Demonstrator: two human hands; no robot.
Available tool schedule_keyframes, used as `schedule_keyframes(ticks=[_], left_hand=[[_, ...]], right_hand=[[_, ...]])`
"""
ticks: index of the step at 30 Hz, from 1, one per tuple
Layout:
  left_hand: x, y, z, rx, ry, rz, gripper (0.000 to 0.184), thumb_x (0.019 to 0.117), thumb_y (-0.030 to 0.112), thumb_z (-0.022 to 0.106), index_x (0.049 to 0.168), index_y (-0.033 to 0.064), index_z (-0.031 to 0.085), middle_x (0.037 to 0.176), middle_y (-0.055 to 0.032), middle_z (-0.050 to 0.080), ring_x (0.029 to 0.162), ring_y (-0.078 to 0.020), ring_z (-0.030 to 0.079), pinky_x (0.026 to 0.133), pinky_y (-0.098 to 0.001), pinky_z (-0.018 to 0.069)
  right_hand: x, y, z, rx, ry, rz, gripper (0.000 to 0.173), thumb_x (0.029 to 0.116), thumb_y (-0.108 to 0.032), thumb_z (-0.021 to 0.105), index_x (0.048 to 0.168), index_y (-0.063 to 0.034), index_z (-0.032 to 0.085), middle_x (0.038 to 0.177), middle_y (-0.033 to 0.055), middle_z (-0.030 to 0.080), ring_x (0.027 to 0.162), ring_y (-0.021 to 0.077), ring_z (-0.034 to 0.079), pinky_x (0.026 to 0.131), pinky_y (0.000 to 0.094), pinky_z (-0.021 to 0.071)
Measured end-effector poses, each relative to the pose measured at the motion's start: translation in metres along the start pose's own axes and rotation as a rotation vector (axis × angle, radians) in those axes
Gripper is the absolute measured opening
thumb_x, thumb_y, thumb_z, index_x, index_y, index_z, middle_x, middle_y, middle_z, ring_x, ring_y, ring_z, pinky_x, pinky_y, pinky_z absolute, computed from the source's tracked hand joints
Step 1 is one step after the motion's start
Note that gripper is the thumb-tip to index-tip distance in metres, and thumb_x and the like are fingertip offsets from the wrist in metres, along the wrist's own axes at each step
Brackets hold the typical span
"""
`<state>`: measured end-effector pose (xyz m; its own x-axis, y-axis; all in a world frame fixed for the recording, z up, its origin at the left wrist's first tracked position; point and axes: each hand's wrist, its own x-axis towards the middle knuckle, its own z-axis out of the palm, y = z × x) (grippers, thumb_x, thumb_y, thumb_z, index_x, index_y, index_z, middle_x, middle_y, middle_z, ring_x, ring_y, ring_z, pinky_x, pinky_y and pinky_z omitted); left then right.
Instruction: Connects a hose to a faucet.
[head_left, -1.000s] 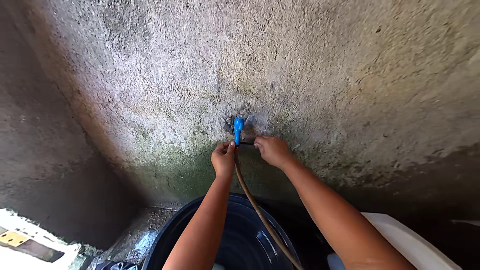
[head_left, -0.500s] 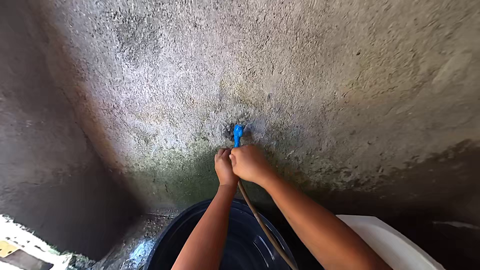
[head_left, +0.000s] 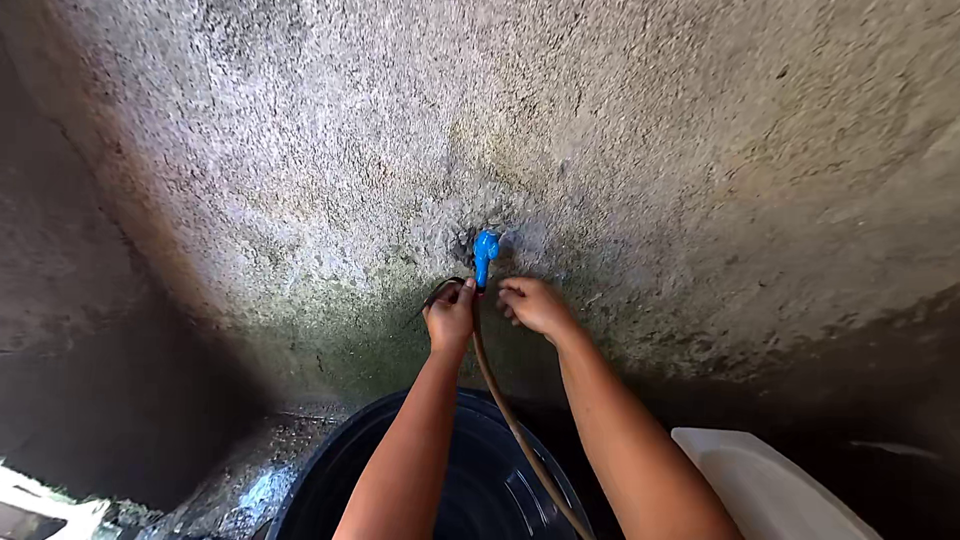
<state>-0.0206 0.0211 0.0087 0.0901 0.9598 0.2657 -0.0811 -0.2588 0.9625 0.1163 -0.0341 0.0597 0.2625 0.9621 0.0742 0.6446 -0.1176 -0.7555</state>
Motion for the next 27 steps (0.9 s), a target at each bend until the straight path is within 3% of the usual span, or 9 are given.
schedule_keyframes(ticks=[6, 11, 14, 16, 19, 22, 24, 25, 27], left_hand=[[0.014, 0.003, -0.004, -0.231, -0.091, -0.122, 0.030, 0.1018, 0.016, 0.064, 0.075, 0.0034, 0.062, 0.066, -0.0014, 0.058, 0.062, -0.0099, 0.055, 0.065, -0.0279, 0.0490], [0.024, 0.014, -0.011, -0.284, -0.188, -0.335, 0.025, 0.1034, 0.019, 0.061, 0.084, 0.0048, 0.065, 0.068, -0.0008, 0.061, 0.056, -0.0067, 0.053, 0.053, -0.0215, 0.0450], [0.028, 0.019, -0.016, -0.220, -0.222, -0.427, 0.019, 0.1020, 0.025, 0.063, 0.105, 0.0079, 0.071, 0.076, -0.0014, 0.063, 0.054, -0.0065, 0.048, 0.049, -0.0217, 0.0384], [0.029, 0.023, -0.017, -0.202, -0.238, -0.449, 0.020, 0.1017, 0.026, 0.064, 0.112, 0.0107, 0.073, 0.075, -0.0004, 0.061, 0.051, -0.0059, 0.040, 0.046, -0.0216, 0.0314], [0.033, 0.023, -0.018, -0.201, -0.243, -0.490, 0.017, 0.1002, 0.026, 0.065, 0.103, 0.0097, 0.070, 0.072, 0.0002, 0.057, 0.048, -0.0049, 0.037, 0.042, -0.0203, 0.0280], [0.035, 0.021, -0.018, -0.162, -0.246, -0.521, 0.022, 0.0992, 0.030, 0.067, 0.098, 0.0084, 0.067, 0.073, -0.0006, 0.058, 0.052, -0.0066, 0.043, 0.045, -0.0214, 0.0335], [0.034, 0.023, -0.019, -0.113, -0.255, -0.523, 0.028, 0.0992, 0.036, 0.066, 0.098, 0.0086, 0.067, 0.076, -0.0009, 0.059, 0.056, -0.0084, 0.046, 0.049, -0.0234, 0.0379], [0.032, 0.024, -0.020, -0.063, -0.255, -0.496, 0.032, 0.0995, 0.040, 0.065, 0.098, 0.0082, 0.067, 0.077, -0.0009, 0.060, 0.057, -0.0087, 0.048, 0.051, -0.0240, 0.0404], [0.024, 0.023, -0.021, 0.053, -0.236, -0.378, 0.039, 0.1009, 0.043, 0.063, 0.103, 0.0048, 0.068, 0.088, -0.0048, 0.064, 0.072, -0.0126, 0.055, 0.064, -0.0305, 0.0466]], right_hand=[[0.049, 0.043, 0.026, 0.552, -0.168, -0.358, 0.033, 0.1071, -0.002, 0.044, 0.135, -0.0008, 0.061, 0.129, 0.0099, 0.067, 0.089, 0.0112, 0.069, 0.075, 0.0298, 0.0601], [0.055, 0.031, 0.037, 0.530, -0.285, -0.427, 0.050, 0.1020, 0.009, 0.042, 0.148, -0.0058, 0.052, 0.144, 0.0071, 0.059, 0.103, 0.0063, 0.065, 0.086, 0.0255, 0.0543], [0.058, 0.029, 0.035, 0.505, -0.299, -0.358, 0.040, 0.1015, 0.010, 0.044, 0.134, -0.0031, 0.063, 0.117, 0.0087, 0.071, 0.082, 0.0125, 0.070, 0.071, 0.0303, 0.0601], [0.056, 0.021, 0.031, 0.452, -0.323, -0.263, 0.032, 0.1033, 0.008, 0.044, 0.128, -0.0008, 0.062, 0.108, 0.0101, 0.070, 0.077, 0.0149, 0.069, 0.068, 0.0312, 0.0602], [0.058, 0.013, 0.033, 0.395, -0.286, -0.230, 0.030, 0.1024, 0.009, 0.046, 0.127, -0.0002, 0.062, 0.105, 0.0125, 0.070, 0.074, 0.0180, 0.069, 0.064, 0.0331, 0.0598], [0.049, 0.007, 0.035, 0.202, -0.172, -0.166, 0.031, 0.1033, 0.003, 0.050, 0.131, -0.0052, 0.059, 0.095, 0.0143, 0.069, 0.064, 0.0192, 0.066, 0.059, 0.0353, 0.0577], [0.035, 0.008, 0.028, -0.069, -0.072, -0.129, 0.030, 0.1085, -0.010, 0.047, 0.135, -0.0047, 0.058, 0.090, 0.0168, 0.068, 0.065, 0.0231, 0.066, 0.064, 0.0403, 0.0580], [0.029, 0.015, 0.023, -0.174, -0.030, -0.157, 0.031, 0.1096, -0.013, 0.045, 0.134, -0.0022, 0.061, 0.095, 0.0201, 0.069, 0.077, 0.0291, 0.069, 0.074, 0.0470, 0.0582], [0.019, 0.035, 0.013, -0.265, 0.057, -0.265, 0.027, 0.1094, -0.015, 0.049, 0.114, 0.0044, 0.066, 0.106, 0.0234, 0.068, 0.099, 0.0360, 0.068, 0.092, 0.0540, 0.0535]])
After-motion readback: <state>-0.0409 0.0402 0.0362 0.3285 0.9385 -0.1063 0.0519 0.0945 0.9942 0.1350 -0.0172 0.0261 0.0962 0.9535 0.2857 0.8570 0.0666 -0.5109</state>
